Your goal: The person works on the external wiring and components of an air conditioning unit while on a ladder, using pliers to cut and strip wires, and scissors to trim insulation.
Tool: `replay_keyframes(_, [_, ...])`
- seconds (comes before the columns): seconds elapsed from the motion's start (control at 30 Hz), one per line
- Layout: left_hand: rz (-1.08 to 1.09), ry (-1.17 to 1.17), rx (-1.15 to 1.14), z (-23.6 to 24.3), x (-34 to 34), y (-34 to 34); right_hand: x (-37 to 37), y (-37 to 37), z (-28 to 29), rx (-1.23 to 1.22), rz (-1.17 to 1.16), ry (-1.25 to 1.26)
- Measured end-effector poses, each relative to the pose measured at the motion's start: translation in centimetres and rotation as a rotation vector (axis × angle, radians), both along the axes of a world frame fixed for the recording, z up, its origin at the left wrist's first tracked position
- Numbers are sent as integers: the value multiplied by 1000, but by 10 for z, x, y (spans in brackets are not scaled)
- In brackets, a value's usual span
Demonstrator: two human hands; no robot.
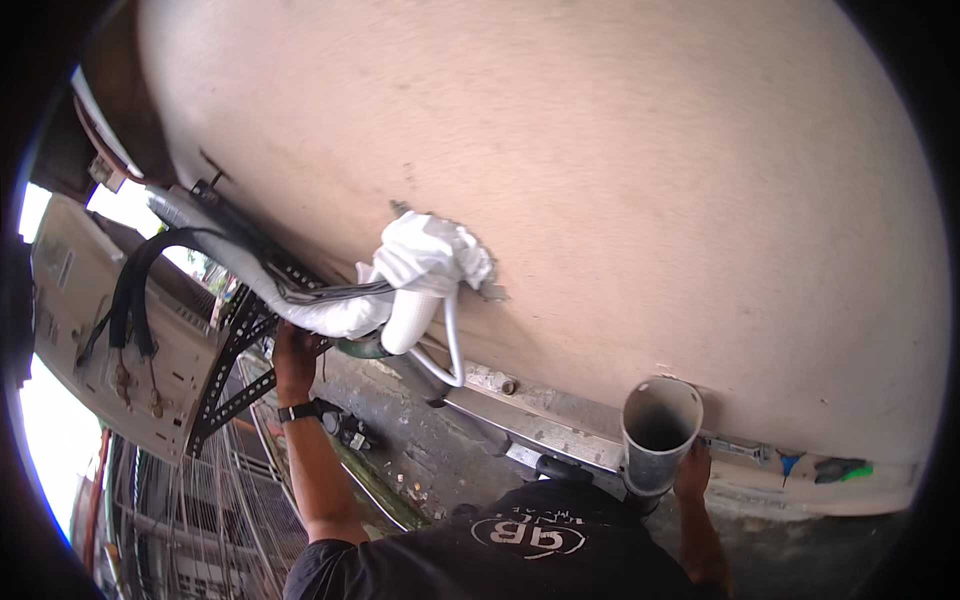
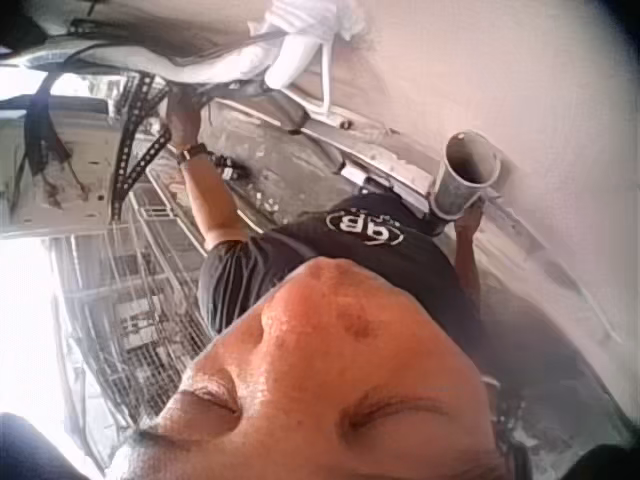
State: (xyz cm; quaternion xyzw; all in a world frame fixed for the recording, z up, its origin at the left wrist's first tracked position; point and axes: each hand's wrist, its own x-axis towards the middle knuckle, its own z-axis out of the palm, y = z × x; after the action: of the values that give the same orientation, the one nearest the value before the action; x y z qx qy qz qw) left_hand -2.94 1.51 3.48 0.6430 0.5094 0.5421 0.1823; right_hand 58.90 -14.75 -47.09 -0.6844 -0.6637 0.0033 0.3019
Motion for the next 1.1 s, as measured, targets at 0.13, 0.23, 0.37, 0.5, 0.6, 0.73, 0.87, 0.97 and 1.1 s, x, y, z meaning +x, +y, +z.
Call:
replay_keyframes(0.13, [-47, -306, -73, 12, 17, -19, 13, 13, -10, -140, 168, -94])
replay_keyframes(0.23, [-2, -263, -61, -2, -7, -17, 25, 16, -3, -196, 202, -148])
replay_keyframes(0.37, [43, -269, -81, -7, -3, -20, 61, 10, 17, -289, 283, -170])
replay_keyframes(0.5, [-76, -337, -49, -10, -2, -4, 96, -15, 96, -729, 183, -50])
replay_keyframes(0.6, [-231, -485, 9, -18, -17, -11, 121, -66, 179, -929, -55, 419])
replay_keyframes(0.73, [-103, -261, -44, -3, -13, -8, 112, -143, 304, -1003, -21, 600])
replay_keyframes(0.87, [-78, -108, -92, -3, -30, -2, 87, -171, 372, -1002, -38, 565])
replay_keyframes(0.97, [-11, -101, -86, 2, -19, 1, 27, -161, 414, -988, -50, 642])
replay_keyframes(1.1, [-128, -126, -41, 7, -5, 2, -140, -89, 447, -389, 146, 1038])
